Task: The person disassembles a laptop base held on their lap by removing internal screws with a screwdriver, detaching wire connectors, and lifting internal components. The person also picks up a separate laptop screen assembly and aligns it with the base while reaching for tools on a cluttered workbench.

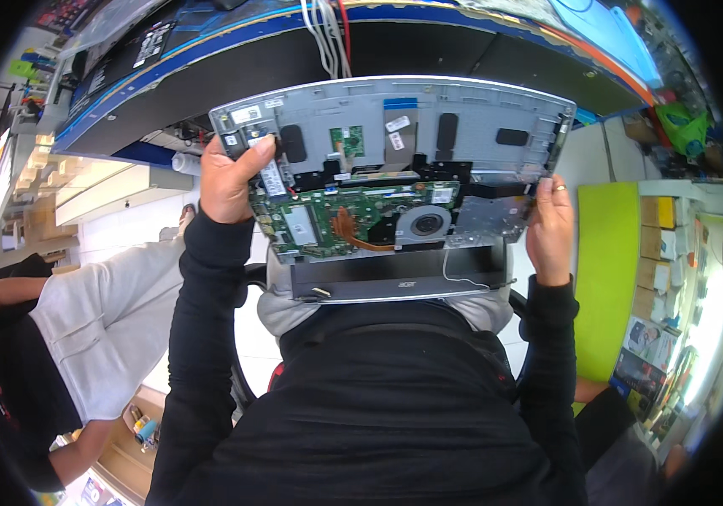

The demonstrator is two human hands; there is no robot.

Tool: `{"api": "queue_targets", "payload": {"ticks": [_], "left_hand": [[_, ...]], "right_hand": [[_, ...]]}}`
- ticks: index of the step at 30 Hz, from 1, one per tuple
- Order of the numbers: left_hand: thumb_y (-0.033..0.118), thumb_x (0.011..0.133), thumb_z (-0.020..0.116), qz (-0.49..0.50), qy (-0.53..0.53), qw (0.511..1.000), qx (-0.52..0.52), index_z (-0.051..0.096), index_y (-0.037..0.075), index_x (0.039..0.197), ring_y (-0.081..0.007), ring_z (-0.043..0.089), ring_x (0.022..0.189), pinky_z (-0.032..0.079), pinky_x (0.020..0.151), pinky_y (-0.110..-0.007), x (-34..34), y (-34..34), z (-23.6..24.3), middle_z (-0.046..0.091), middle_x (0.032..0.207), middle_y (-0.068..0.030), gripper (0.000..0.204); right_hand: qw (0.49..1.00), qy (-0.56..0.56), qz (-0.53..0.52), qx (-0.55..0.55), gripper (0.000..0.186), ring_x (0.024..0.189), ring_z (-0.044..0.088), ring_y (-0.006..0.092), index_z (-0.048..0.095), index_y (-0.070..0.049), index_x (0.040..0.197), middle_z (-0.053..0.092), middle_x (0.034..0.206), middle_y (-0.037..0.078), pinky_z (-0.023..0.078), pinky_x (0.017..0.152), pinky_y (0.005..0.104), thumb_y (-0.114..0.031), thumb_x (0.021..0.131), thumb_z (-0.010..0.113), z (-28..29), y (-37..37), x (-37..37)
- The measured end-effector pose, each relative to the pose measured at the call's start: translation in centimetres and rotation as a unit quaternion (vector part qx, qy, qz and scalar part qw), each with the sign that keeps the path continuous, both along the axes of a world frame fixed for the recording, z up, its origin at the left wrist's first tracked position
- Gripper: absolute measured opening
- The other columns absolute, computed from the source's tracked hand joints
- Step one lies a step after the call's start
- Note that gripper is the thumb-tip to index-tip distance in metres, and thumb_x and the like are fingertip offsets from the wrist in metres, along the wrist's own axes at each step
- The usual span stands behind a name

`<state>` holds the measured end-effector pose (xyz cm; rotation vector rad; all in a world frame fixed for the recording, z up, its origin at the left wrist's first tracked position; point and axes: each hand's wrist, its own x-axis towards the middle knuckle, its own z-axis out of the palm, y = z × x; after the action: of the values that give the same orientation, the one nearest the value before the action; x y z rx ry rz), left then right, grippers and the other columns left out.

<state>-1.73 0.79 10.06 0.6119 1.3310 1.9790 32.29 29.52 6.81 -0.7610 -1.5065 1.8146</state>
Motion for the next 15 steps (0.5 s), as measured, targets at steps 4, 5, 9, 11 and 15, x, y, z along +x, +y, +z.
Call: {"api": "queue_targets", "payload": {"ticks": [4, 5, 9, 11, 15], "left_hand": [[0.007, 0.097, 0.075, 0.002, 0.01, 1.0, 0.006, 0.067, 0.0, 0.129, -0.0185, 0.075, 0.099, 0.061, 0.09, -0.035, -0.7, -0.2, -0.9, 0.076, 0.117, -0.0105, 0.033], [0.006, 0.098, 0.074, 0.003, 0.009, 1.0, 0.009, 0.066, 0.0, 0.13, -0.0188, 0.075, 0.099, 0.061, 0.091, -0.035, -0.6, -0.1, -1.0, 0.076, 0.117, -0.0108, 0.034], [0.008, 0.1, 0.069, 0.024, 0.019, 0.999, 0.009, 0.062, -0.002, 0.135, -0.0222, 0.076, 0.104, 0.061, 0.095, -0.037, -1.1, -0.8, -2.0, 0.075, 0.122, -0.0138, 0.038], [0.009, 0.1, 0.069, 0.022, 0.023, 0.999, 0.021, 0.062, -0.002, 0.135, -0.0226, 0.076, 0.104, 0.061, 0.094, -0.037, -1.6, -0.9, -2.9, 0.075, 0.122, -0.0136, 0.038], [0.011, 0.099, 0.07, 0.013, 0.047, 0.998, 0.029, 0.061, -0.001, 0.136, -0.0235, 0.076, 0.104, 0.061, 0.096, -0.038, -2.6, -0.1, -2.2, 0.074, 0.124, -0.0139, 0.04]], "right_hand": [[1.0, 0.012, -0.001, 0.004, 0.029, 0.102, 0.063, 0.0079, 0.062, -0.002, 0.127, 0.069, 0.115, 0.003, 0.052, 0.089, 0.0267, -0.026, 0.116, 0.052, -0.1, 0.2, -0.6], [1.0, 0.021, 0.001, 0.007, 0.028, 0.103, 0.063, 0.0076, 0.062, -0.002, 0.126, 0.069, 0.115, 0.003, 0.052, 0.09, 0.0266, -0.026, 0.116, 0.052, 0.0, 0.2, -0.8], [1.0, 0.013, -0.008, -0.021, 0.027, 0.102, 0.063, 0.0081, 0.061, -0.002, 0.126, 0.069, 0.115, 0.003, 0.052, 0.091, 0.0264, -0.025, 0.116, 0.051, 0.4, -0.5, -1.1], [1.0, 0.021, 0.006, -0.017, 0.028, 0.101, 0.064, 0.0085, 0.061, -0.002, 0.127, 0.07, 0.114, 0.004, 0.053, 0.091, 0.0268, -0.025, 0.116, 0.051, 0.2, -0.6, -0.6], [0.999, 0.044, -0.007, -0.02, 0.028, 0.1, 0.064, 0.0089, 0.06, -0.002, 0.127, 0.07, 0.114, 0.004, 0.054, 0.089, 0.0271, -0.026, 0.116, 0.052, 0.2, 0.1, -0.9]]}}
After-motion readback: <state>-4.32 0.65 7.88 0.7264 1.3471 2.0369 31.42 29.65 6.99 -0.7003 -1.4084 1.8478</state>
